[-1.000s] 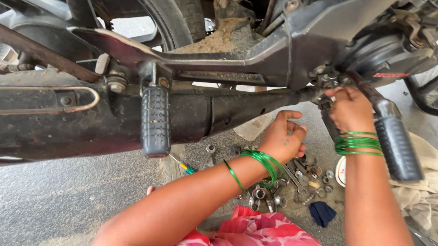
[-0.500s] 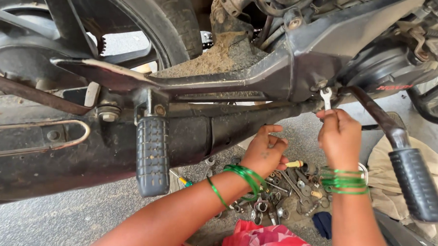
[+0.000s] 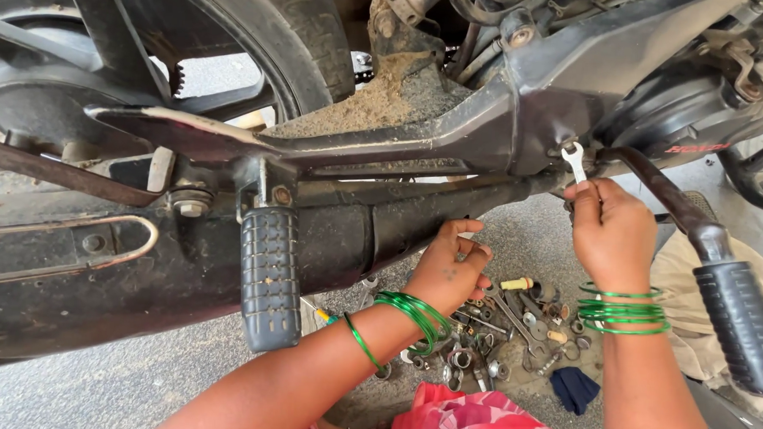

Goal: The person uses a wrench to loosen and tighten bolts on the rear section of a motorcycle. They work on the exhaust pipe and frame area, adjusting fasteners and handling various tools and parts on the ground.

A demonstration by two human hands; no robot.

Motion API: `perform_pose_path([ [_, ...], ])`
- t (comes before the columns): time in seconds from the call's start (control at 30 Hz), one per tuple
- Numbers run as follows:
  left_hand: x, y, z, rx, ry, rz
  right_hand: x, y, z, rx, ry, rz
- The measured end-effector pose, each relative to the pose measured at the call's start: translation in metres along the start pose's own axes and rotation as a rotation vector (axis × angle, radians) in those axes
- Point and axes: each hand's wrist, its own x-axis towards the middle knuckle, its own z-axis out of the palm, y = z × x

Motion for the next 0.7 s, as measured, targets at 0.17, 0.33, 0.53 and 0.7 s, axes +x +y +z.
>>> perform_pose_path([
  [0.17, -0.003, 0.006, 0.001, 0.02, -0.014, -0.007, 0.003, -0.001, -0.006, -0.05, -0.031, -0.008],
  [0.33, -0.004, 0.006, 0.001, 0.03, -0.015, -0.007, 0.002, 0.005, 0.0, -0.031, -0.037, 0.005],
  [0.53, 0.001, 0.004, 0.002, 0.027, -0.011, -0.014, -0.001, 0.002, -0.002, -0.074, 0.006, -0.061],
  [0.7, 0.006, 0.001, 0.001, 0.034, -0.008, -0.021, -0.004, -0.001, -0.005, -0.113, 0.035, -0.112],
])
